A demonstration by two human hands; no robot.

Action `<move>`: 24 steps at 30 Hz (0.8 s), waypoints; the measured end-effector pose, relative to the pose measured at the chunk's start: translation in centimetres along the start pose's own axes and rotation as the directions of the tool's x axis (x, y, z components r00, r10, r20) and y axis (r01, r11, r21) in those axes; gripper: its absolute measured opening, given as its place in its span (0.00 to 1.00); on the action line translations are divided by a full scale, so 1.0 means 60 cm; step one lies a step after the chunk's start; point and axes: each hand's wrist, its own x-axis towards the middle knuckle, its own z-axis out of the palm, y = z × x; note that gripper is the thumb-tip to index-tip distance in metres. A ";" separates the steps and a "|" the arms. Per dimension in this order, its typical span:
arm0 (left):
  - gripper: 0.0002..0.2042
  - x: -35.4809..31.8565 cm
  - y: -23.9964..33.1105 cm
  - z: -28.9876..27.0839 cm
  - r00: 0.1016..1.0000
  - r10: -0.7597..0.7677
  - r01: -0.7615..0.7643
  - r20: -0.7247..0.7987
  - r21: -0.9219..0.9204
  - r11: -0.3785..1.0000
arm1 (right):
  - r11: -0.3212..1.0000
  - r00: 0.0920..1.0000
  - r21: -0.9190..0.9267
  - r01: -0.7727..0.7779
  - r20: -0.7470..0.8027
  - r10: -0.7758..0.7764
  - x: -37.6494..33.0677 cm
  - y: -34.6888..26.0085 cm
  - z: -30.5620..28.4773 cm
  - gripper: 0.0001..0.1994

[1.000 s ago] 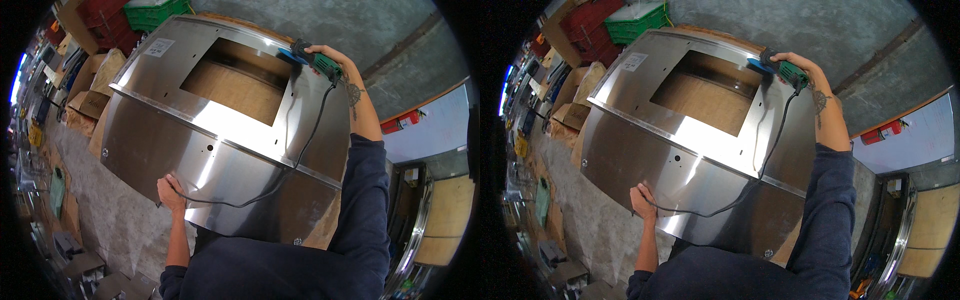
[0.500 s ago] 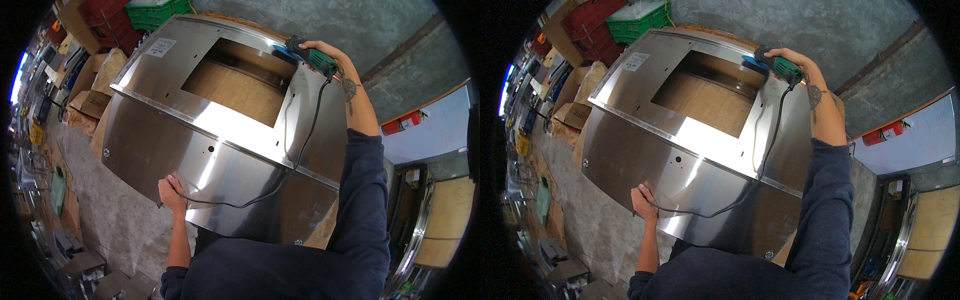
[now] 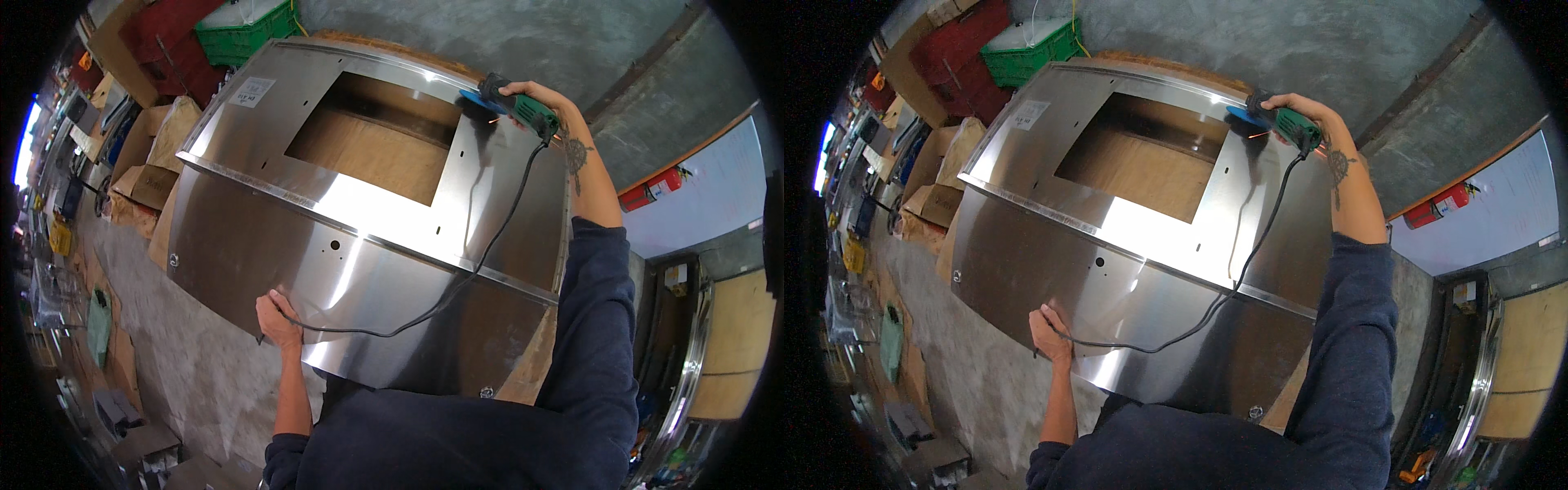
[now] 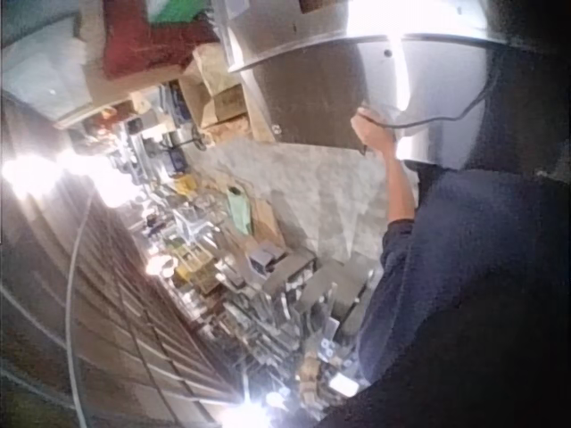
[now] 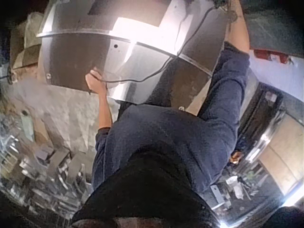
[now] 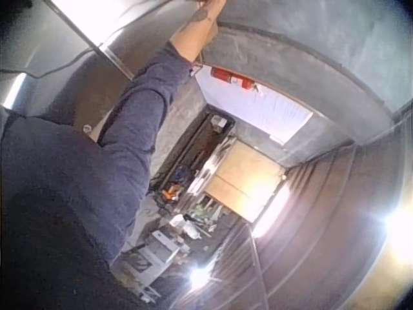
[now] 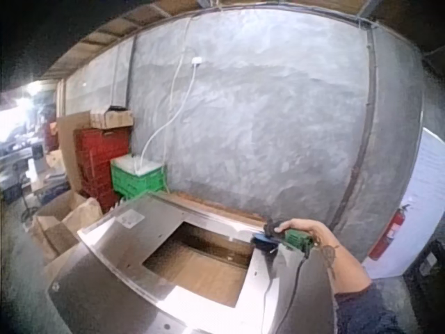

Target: The person changes the disc on an angle grinder, then uses it to polish a large stainless steel panel on a workbench. They switch discs again and continue polishing the same panel.

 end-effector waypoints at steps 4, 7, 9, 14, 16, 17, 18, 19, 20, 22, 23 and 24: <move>0.15 0.001 0.003 -0.001 1.000 0.009 -0.009 -0.006 -0.008 1.000 | 0.998 0.999 -0.026 -0.051 -0.007 0.051 -0.025 0.012 -0.027 0.26; 0.16 0.001 -0.001 0.002 0.999 0.041 -0.041 -0.023 0.003 0.999 | 0.998 0.998 -0.033 -0.057 0.002 0.057 -0.036 0.027 -0.052 0.25; 0.16 0.000 0.002 0.003 0.998 0.040 -0.040 -0.041 0.005 0.999 | 0.999 0.999 -0.028 -0.041 0.017 0.042 -0.041 0.040 -0.066 0.25; 0.16 -0.002 -0.001 -0.001 0.999 0.038 -0.037 -0.029 0.020 0.999 | 0.991 0.981 -0.027 -0.134 -0.142 0.129 -0.085 0.040 -0.056 0.25; 0.16 0.000 0.004 0.000 0.998 0.051 -0.051 -0.034 0.015 0.999 | 0.995 0.993 -0.032 -0.096 -0.070 0.094 -0.070 0.063 -0.089 0.24; 0.16 -0.001 0.004 0.001 0.998 0.059 -0.058 -0.039 0.021 0.998 | 0.996 0.997 -0.034 -0.078 -0.030 0.077 -0.068 0.068 -0.097 0.24; 0.16 0.000 0.003 0.002 0.997 0.066 -0.065 -0.045 0.028 0.997 | 0.996 0.996 -0.027 -0.086 -0.021 0.086 -0.068 0.072 -0.107 0.24; 0.17 0.000 0.002 0.003 0.996 0.074 -0.072 -0.051 0.034 0.997 | 0.995 0.995 -0.020 -0.095 -0.011 0.095 -0.069 0.077 -0.116 0.24; 0.17 0.000 0.003 0.002 0.997 0.065 -0.063 -0.049 0.030 0.998 | 0.994 0.994 -0.015 -0.106 0.001 0.106 -0.072 0.078 -0.115 0.25; 0.17 -0.001 0.005 0.000 0.998 0.046 -0.045 -0.045 0.022 0.999 | 0.991 0.988 -0.006 -0.135 -0.078 0.134 -0.084 0.082 -0.116 0.25; 0.17 -0.001 0.008 -0.003 0.999 0.037 -0.036 -0.038 0.017 0.999 | 0.988 0.982 0.000 -0.152 -0.117 0.151 -0.091 0.087 -0.118 0.25; 0.17 0.000 0.012 -0.005 0.999 0.028 -0.027 -0.032 0.012 1.000 | 0.989 0.981 0.003 -0.150 -0.124 0.149 -0.095 0.090 -0.119 0.25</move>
